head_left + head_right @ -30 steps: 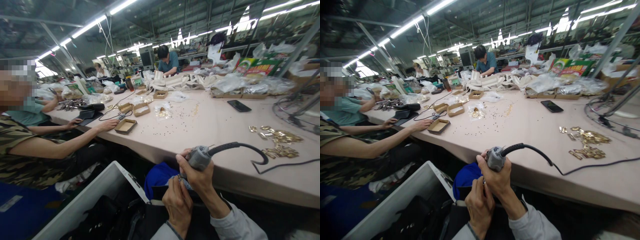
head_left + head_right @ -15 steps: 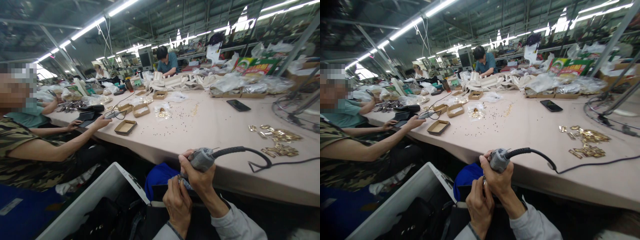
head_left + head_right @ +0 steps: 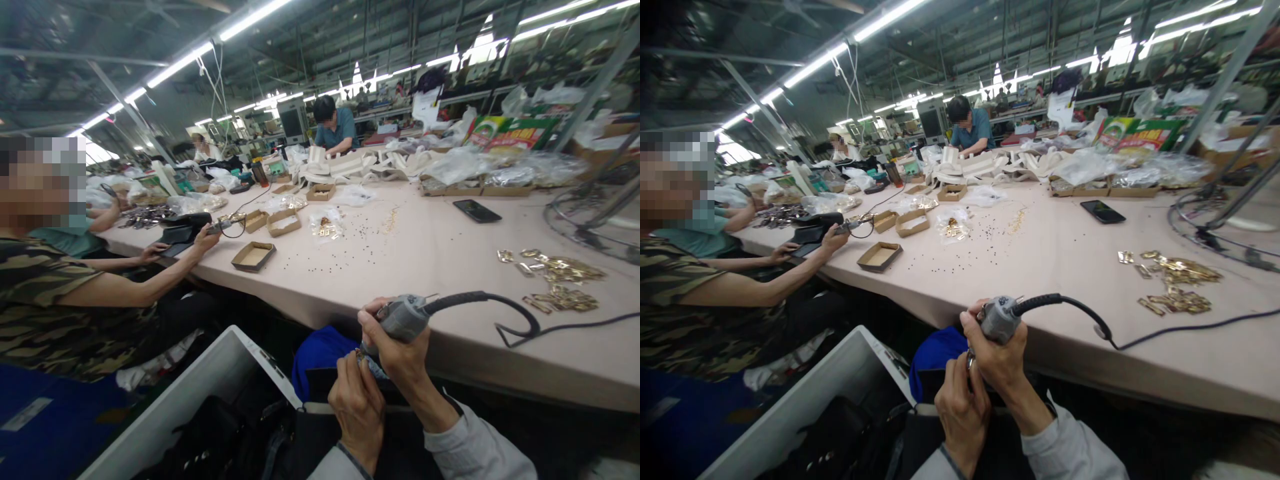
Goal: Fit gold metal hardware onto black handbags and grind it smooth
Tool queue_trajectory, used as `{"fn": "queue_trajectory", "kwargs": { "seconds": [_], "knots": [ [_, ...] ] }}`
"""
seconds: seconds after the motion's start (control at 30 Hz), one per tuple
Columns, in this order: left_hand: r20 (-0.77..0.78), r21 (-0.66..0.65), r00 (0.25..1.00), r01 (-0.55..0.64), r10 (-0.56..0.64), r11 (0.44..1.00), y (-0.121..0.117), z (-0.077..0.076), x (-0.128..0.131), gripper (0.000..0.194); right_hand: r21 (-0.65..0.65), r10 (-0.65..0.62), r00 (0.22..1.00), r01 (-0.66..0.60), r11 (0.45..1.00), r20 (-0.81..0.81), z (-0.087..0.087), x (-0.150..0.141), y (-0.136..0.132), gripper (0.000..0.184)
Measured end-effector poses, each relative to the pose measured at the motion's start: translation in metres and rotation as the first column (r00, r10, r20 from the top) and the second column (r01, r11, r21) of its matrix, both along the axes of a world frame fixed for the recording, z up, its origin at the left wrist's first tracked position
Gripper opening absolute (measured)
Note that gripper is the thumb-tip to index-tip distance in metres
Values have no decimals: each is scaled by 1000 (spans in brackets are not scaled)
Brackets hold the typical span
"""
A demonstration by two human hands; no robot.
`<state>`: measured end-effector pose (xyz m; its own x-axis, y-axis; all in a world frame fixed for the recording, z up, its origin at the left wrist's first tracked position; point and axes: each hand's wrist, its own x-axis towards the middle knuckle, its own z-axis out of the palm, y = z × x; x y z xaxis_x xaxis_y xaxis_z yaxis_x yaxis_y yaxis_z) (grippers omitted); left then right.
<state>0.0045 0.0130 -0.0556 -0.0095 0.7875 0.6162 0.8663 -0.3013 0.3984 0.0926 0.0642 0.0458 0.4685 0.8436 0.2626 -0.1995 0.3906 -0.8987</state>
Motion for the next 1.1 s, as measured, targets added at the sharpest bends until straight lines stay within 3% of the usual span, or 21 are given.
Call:
{"fn": "queue_trajectory", "kwargs": {
  "seconds": [0.23,0.43,0.73,1.0,1.1],
  "knots": [
    [44,-5,999,2,-2,1000,0,0,0,16,24,55,998,-54,998,-27,-8,-1,-1,18],
    [53,20,999,-12,10,1000,1,1,2,16,47,32,995,-28,999,-97,-6,3,0,23],
    [82,33,997,-7,4,999,2,0,5,20,101,-11,991,24,995,-135,11,24,3,17],
    [202,-67,979,18,-4,998,0,19,1,19,130,38,973,-8,992,-229,19,25,-2,20],
    [138,-51,990,-16,22,999,0,19,2,23,127,31,951,9,992,-308,28,28,-3,21]
  ]
}}
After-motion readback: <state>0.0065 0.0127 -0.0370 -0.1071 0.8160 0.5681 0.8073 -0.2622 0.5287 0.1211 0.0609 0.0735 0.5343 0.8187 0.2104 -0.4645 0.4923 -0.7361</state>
